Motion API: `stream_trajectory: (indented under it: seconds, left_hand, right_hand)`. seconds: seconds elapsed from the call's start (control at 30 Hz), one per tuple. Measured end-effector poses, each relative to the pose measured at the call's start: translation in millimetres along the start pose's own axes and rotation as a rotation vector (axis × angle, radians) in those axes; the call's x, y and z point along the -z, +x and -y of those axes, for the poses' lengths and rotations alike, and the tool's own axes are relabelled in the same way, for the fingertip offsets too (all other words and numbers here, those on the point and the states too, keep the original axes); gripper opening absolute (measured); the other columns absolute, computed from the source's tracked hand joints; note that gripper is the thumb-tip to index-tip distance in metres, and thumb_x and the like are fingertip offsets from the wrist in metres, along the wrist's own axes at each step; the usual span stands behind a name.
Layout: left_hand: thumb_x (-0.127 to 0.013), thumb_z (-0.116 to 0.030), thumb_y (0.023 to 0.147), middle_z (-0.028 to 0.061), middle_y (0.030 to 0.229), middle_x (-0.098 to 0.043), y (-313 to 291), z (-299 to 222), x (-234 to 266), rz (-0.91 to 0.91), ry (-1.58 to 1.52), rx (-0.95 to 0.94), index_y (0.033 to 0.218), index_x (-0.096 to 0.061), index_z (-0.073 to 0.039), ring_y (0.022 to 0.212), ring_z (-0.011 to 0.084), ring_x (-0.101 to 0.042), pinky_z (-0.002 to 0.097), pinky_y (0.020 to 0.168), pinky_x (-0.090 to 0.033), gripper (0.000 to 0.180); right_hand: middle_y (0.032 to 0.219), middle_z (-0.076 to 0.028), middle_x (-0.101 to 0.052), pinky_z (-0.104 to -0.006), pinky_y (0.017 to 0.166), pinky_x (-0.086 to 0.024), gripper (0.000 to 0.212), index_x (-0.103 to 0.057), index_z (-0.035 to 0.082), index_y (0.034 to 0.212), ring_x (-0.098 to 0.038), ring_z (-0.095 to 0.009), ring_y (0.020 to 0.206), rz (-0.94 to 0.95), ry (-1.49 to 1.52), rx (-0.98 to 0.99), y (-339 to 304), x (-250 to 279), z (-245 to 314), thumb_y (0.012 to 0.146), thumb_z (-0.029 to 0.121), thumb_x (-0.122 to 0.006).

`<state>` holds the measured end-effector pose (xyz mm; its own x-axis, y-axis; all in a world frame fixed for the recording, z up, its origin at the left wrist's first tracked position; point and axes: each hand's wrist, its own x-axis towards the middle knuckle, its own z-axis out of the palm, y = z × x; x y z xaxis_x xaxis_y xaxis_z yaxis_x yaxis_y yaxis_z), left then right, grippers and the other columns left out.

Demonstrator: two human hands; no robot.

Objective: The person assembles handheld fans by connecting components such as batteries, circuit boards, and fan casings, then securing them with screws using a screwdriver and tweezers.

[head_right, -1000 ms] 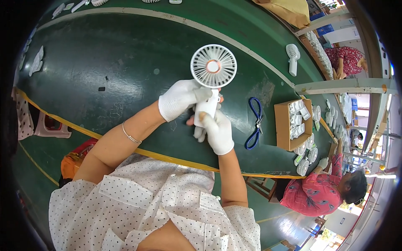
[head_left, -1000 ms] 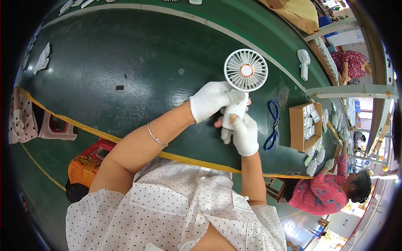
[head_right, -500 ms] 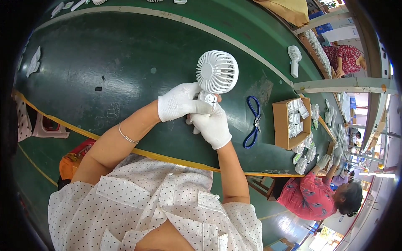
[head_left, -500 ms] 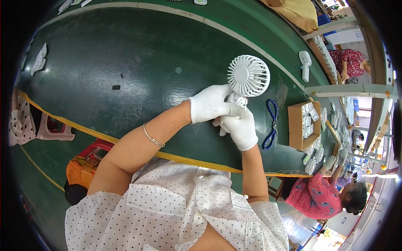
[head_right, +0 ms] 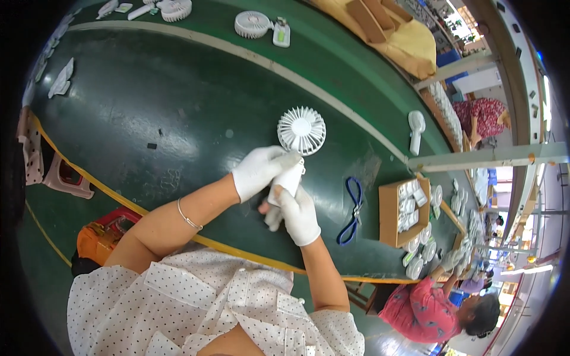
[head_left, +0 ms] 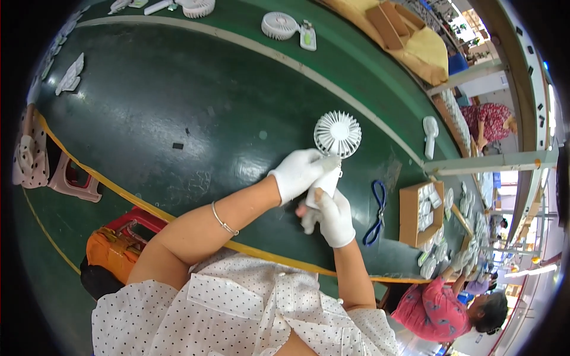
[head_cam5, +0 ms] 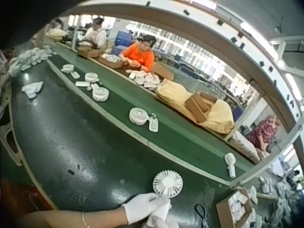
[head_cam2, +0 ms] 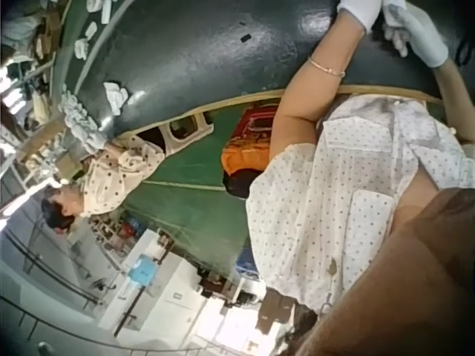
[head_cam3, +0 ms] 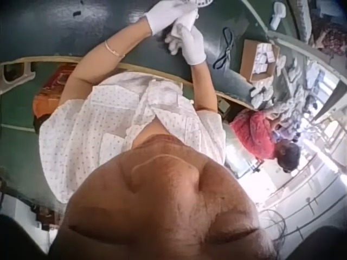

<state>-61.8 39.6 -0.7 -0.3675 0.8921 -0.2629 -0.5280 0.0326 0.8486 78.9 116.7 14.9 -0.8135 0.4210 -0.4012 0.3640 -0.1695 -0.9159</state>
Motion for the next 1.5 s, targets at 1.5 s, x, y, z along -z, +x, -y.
stream_trajectory:
  seconds: [1.5]
  left_hand:
    - [-0.081, -0.051, 0.071, 0.0205, 0.15, -0.039, 159.5, -160.4, 256.6, -1.478, 1.633, -0.361, 0.146, -0.042, -0.011, 0.134, 0.0367, -0.046, 0.0498, 0.106, -0.042, 0.094]
  right_hand:
    - [0.099, -0.015, -0.071, -0.0276, 0.076, -0.056, 0.042, -0.051, -0.003, 0.133, -0.068, -0.015, 0.079, 0.351, -0.055, 0.123, -18.8, 59.4, -23.5, 0.091, -0.001, -0.049]
